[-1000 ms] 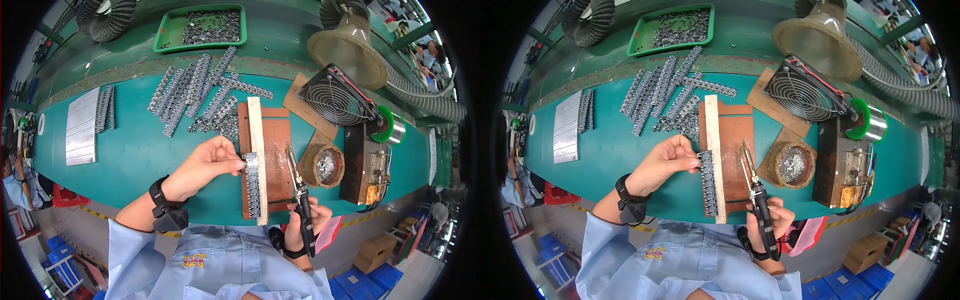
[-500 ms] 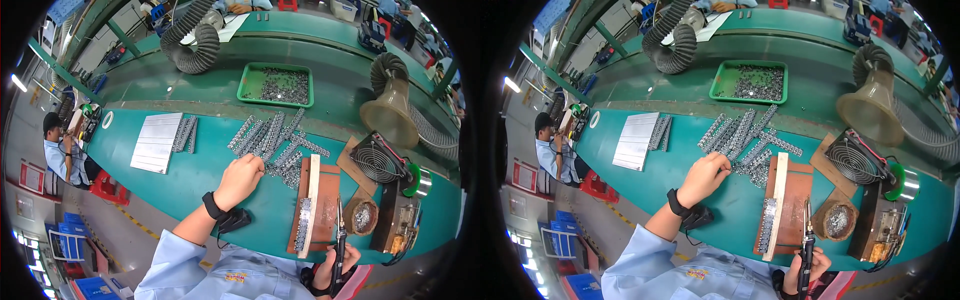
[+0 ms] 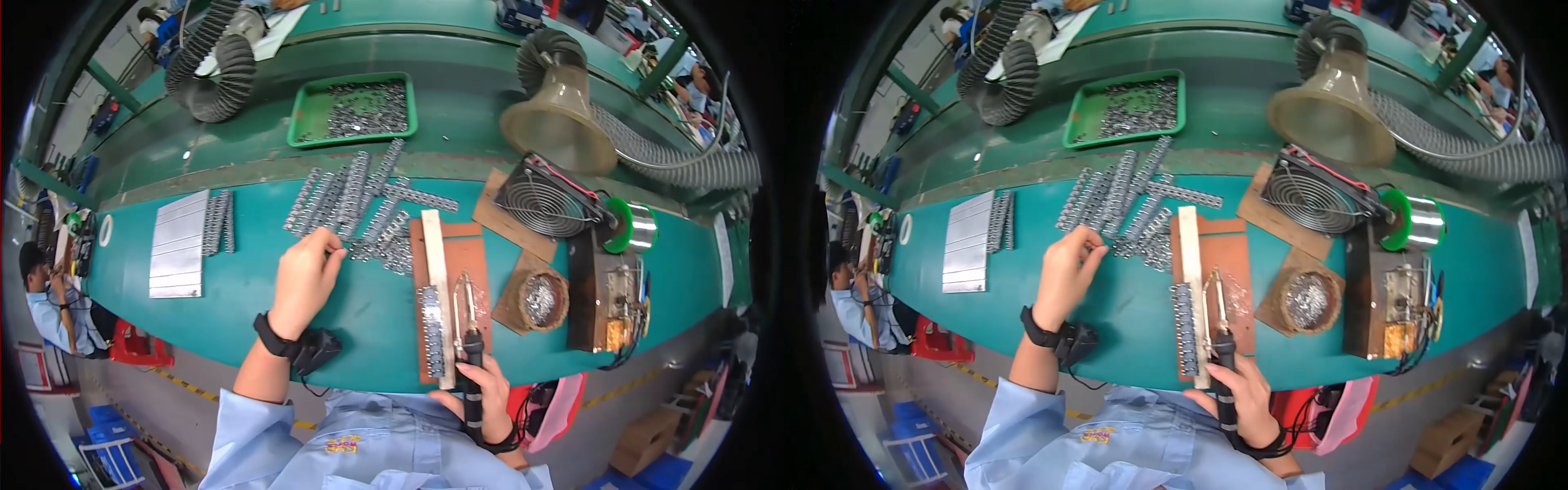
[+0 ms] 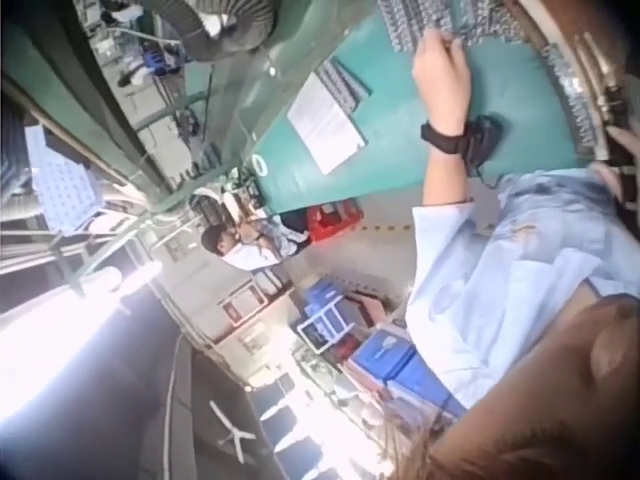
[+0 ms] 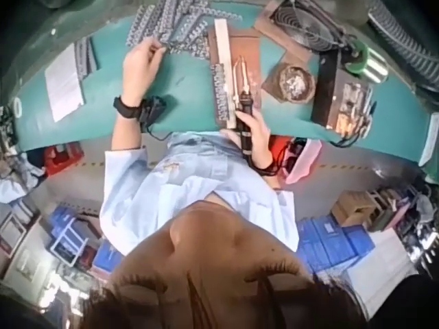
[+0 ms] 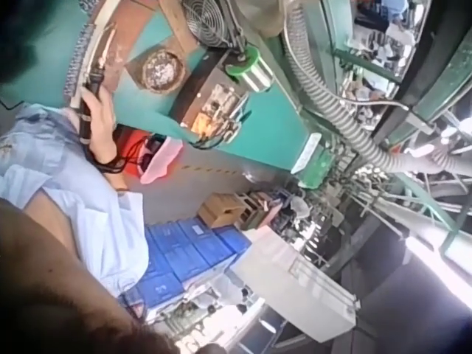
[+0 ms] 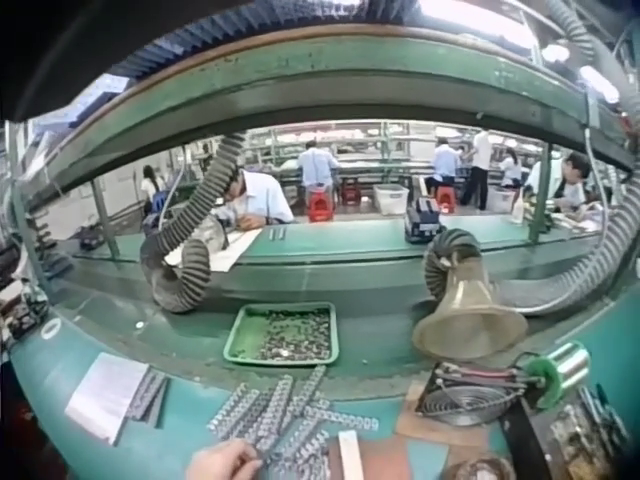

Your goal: The person assembles electrical components by picking up individual parts from the workbench by hand, placing them onto a jig, and soldering them with a soldering iron.

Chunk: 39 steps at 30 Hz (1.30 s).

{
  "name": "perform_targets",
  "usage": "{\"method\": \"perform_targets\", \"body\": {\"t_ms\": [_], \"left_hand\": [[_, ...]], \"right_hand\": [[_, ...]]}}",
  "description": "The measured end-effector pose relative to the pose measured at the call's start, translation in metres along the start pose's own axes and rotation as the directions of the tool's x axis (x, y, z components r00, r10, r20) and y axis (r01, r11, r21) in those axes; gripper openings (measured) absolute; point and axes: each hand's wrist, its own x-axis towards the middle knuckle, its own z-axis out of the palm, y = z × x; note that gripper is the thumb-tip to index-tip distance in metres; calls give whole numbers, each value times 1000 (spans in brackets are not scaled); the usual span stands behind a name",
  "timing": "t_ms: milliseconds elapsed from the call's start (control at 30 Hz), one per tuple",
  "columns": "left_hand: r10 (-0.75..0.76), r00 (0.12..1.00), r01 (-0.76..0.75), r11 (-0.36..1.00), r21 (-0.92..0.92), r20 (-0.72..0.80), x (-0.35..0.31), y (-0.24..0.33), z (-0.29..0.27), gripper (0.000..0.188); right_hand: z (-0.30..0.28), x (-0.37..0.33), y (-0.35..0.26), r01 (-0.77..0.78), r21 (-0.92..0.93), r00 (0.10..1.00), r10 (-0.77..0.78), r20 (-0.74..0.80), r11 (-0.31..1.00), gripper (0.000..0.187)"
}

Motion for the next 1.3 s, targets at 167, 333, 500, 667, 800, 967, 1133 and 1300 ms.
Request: {"method": "perform_targets", "body": {"t_ms": [167,333,500,667,800,967,1133,1300], "left_hand": [[-21,1000,21,998,-67,-10,-2,12,6,12],[24,1000,-24,998,-61,7,-4,16,10,13],[67,995,-65,998,-25,74,-4,14,16,12],[79,995,-79,997,-11,54,-3,14,17,13],[81,994,-73,992,-106,68,-3,19,20,12],[123,979,-82,967,-240,161,-7,25,25,12],[61,985,-7,947,-322,159,-10,32,30,10],[91,993,-65,957,-284,79,-3,30,30,7]], "right_hand": [[-1,-2,0,-41,-13,999,41,-6,999,55],[0,-4,2,-19,15,1000,19,0,1000,55],[-2,-1,4,-15,40,1000,15,-15,999,56],[0,-4,7,-17,57,999,19,-26,998,58],[-1,-4,7,-37,46,999,38,-17,998,58],[-1,-3,6,-36,61,999,37,-18,997,58],[-1,-2,8,-26,65,999,28,-21,998,59],[-5,-1,8,-19,88,1000,20,-7,996,59]]}}
